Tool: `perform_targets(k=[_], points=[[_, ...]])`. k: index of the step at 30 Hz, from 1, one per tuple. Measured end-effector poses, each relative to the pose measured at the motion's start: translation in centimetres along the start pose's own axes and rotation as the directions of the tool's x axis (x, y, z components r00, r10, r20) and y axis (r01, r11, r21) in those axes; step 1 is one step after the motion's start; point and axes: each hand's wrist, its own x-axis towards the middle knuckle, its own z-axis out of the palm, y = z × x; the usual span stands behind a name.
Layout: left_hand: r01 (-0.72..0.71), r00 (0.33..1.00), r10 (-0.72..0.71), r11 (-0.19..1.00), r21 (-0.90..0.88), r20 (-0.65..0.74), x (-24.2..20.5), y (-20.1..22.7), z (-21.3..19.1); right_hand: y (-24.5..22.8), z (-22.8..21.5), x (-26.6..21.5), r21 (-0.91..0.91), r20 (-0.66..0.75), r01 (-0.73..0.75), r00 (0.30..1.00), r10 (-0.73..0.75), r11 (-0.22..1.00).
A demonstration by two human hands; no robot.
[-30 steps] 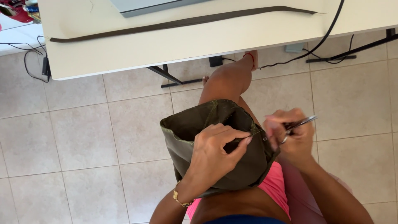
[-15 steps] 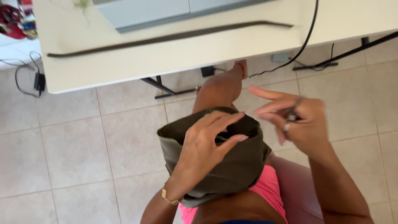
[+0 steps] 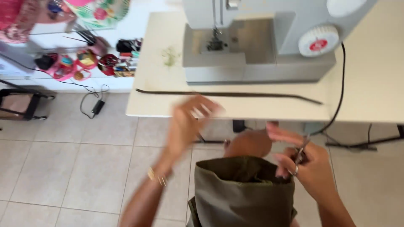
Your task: Trimming loose threads from a green fabric item using scissors and a seam ripper.
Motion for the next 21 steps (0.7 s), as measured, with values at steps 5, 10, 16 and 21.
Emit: perform_targets(k=[5, 10, 16, 21], points=[[-0.093, 0.908, 0.295, 0.832, 0.547, -0.296, 9.4, -11.1, -7.7, 0.2, -1.7, -0.8, -0.327, -0.066, -0.379, 0.923, 0.379, 0.866], [0.177, 0.927, 0.07, 0.786, 0.593, -0.369, 12.2, -18.2, -9.3, 5.3, -4.4, -2.8, -0.555, -0.119, -0.44, 0.882, 0.457, 0.705], [-0.002, 0.968, 0.203, 0.589, 0.808, -0.146, 3.0, -9.2, -0.7, 7.6, -6.4, -5.0, -0.588, -0.222, -0.438, 0.896, 0.384, 0.68], [-0.265, 0.918, 0.14, 0.913, 0.31, 0.372, -9.0, 3.0, 11.5, 5.8, -4.0, -3.9, -0.411, -0.09, -0.164, 0.986, 0.139, 0.897]])
